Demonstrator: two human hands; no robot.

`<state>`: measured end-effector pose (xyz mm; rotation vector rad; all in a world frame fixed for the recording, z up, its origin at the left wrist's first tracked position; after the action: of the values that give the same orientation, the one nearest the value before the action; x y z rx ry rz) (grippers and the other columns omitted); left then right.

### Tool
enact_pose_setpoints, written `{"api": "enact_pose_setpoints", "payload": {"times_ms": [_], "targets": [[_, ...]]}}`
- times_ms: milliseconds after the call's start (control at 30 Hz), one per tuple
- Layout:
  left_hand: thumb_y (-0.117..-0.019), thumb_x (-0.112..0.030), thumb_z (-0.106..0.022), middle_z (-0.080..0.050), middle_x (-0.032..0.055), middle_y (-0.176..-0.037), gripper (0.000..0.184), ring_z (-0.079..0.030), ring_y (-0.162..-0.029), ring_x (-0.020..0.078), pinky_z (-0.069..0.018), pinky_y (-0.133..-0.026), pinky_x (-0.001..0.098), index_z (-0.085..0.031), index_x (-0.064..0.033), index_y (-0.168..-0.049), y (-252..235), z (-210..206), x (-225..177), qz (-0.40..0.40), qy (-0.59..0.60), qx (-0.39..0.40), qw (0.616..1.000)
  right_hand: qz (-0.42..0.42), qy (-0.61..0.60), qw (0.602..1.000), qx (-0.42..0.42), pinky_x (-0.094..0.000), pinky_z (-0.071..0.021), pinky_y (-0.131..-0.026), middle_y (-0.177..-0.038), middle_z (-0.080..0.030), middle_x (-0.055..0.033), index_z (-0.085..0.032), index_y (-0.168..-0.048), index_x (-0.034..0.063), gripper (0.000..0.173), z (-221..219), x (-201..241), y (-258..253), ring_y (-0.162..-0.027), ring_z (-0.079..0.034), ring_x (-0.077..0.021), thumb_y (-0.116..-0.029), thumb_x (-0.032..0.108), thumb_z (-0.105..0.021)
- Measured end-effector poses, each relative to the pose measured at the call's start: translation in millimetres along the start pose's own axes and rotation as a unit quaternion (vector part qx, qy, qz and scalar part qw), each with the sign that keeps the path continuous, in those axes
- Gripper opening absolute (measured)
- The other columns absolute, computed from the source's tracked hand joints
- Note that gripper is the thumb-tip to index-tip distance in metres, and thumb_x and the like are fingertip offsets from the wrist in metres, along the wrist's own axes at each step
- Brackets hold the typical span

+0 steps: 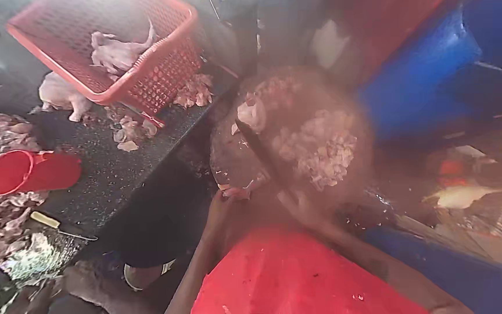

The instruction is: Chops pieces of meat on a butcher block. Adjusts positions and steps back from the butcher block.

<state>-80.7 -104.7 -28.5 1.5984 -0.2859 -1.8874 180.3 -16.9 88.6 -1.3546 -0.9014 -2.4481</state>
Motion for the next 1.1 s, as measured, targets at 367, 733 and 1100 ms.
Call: {"api": "enact_pose_setpoints", "payload": {"times_ms": [367,733,1100], "targets": [[-0.0883,-0.025,-0.081,-0.073,0.01,-0.115,0.054,-0.073,-0.097,0.0145,-0.0612,-0.089,0.0355,-0.059,-0.0028,-0.132,10,-1,-14,-0.031,-0.069,0.023,0.997,-0.109,0.044,0.991,0.06,-0.0421,-0.0526,-0.074,-0.086,-0.064,-0.0084,-0.067,-0.117,0.0063,0.043,-11,-32,8,-0.076,-0.062,-0.0184,-0.1051,0.044,-0.052],[-0.0879,-0.024,-0.081,-0.071,0.0121,-0.115,0.051,-0.071,-0.103,0.017,-0.0599,-0.092,0.0363,-0.06,0.001,-0.128,-6,-36,-55,-0.1,-0.033,0.072,0.992,-0.201,0.036,0.976,0.07,-0.0454,-0.0485,-0.071,-0.083,-0.057,-0.0111,-0.062,-0.108,-0.0001,0.047,-2,-86,-1,-0.072,-0.055,-0.0218,-0.1073,0.045,-0.048],[-0.0995,-0.038,-0.064,-0.071,0.0134,-0.102,0.039,-0.069,-0.093,0.0288,-0.0551,-0.088,0.0534,-0.065,-0.0078,-0.125,-36,-62,-25,-0.064,-0.278,0.048,0.957,-0.199,0.087,0.973,0.082,-0.0491,-0.0505,-0.081,-0.092,-0.062,-0.016,-0.063,-0.116,-0.0005,0.048,-9,-80,-16,-0.083,-0.061,-0.027,-0.1079,0.044,-0.048]]}}
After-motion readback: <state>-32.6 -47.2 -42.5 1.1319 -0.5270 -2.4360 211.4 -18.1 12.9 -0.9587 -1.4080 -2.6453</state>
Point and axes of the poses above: each hand's wrist, its own y-axis away from the middle knuckle, its own z-axis out of the back of the hand, x = y × z, the point moved 3 cm from there along -y, towards the middle knuckle
